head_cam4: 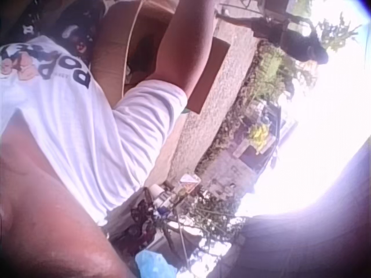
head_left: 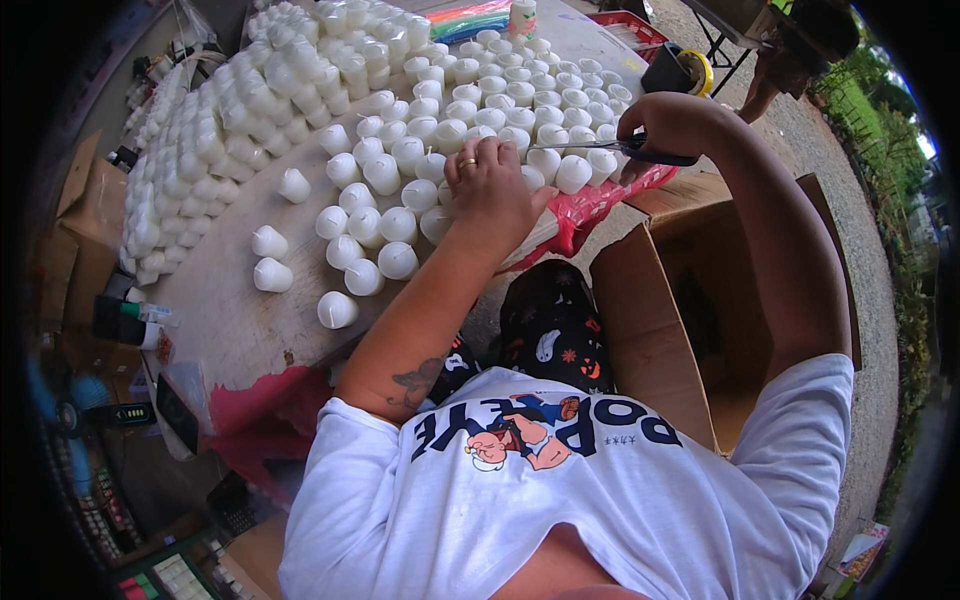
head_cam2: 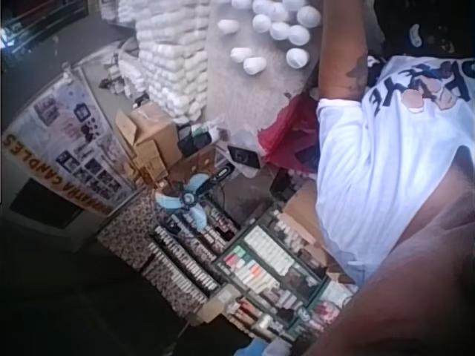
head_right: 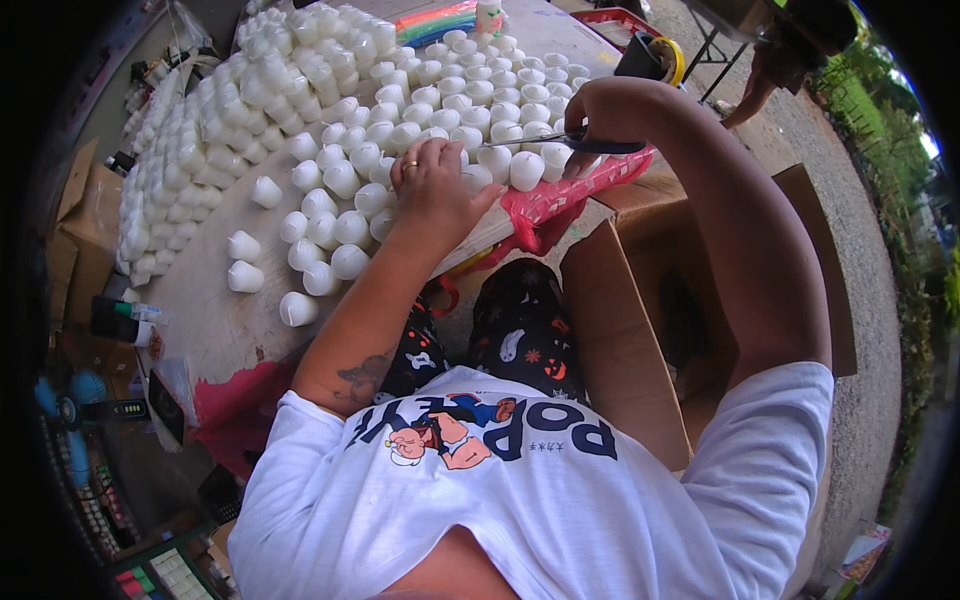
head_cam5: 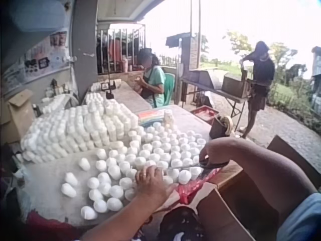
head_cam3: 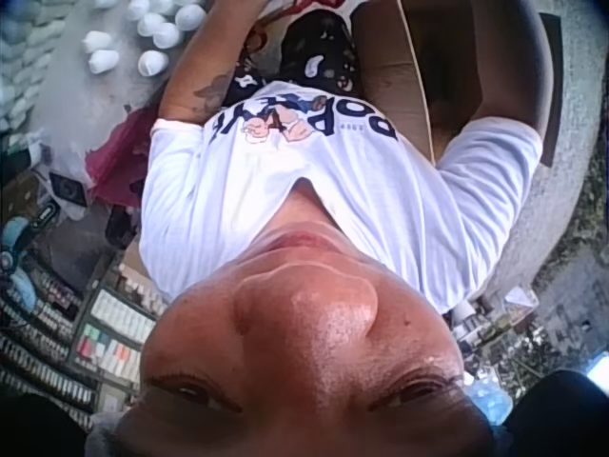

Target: The person picks up white cylindrical candles from a table, trims their wicks with scissors, and places them back on the table. The person repeats this process for many candles in a repetitive manner.

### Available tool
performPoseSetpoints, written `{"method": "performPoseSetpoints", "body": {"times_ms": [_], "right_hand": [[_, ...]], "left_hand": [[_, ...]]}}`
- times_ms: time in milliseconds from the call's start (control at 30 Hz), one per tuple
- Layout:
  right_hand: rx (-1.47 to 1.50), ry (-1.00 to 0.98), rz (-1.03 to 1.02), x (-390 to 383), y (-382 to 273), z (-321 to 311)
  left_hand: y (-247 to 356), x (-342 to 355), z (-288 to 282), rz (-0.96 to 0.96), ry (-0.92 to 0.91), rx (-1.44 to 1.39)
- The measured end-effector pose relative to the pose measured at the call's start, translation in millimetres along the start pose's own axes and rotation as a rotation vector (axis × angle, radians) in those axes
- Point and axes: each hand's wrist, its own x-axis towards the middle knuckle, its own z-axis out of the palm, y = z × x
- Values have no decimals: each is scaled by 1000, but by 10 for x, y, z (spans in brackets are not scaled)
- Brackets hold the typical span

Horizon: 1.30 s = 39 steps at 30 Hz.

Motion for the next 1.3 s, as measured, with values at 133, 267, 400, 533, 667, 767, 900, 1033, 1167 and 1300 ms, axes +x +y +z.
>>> {"method": "performPoseSetpoints", "body": {"times_ms": [133, 267, 400, 533, 667, 767, 900, 1033, 1167, 1300], "right_hand": [[17, 103, -26, -134, -25, 6], [261, 269, 15, -271, 38, 215], [374, 280, -18, -546, -98, 614], [840, 86, 14, -661, -403, 932], [1017, 46, 87, -531, -430, 1141], [906, -22, 136, -444, -418, 982], [839, -56, 105, -305, -352, 880], [763, -85, 121, -245, -341, 797], [680, -33, 105, -266, -363, 755], [687, -8, 75, -144, -340, 818]], "left_hand": [[-22, -11, -41, -22, -28, 8], [-11, -202, -178, 77, 106, -76], [-42, -639, -462, 192, 107, -124], [-205, -1035, -437, 376, 23, -240], [-348, -1148, -293, 382, -13, -279], [-392, -1149, -245, 359, -7, -307], [-371, -1147, -210, 334, 12, -346], [-374, -1160, -204, 321, 9, -341], [-389, -1164, -221, 325, 2, -347], [-384, -1168, -217, 320, 0, -351]]}}
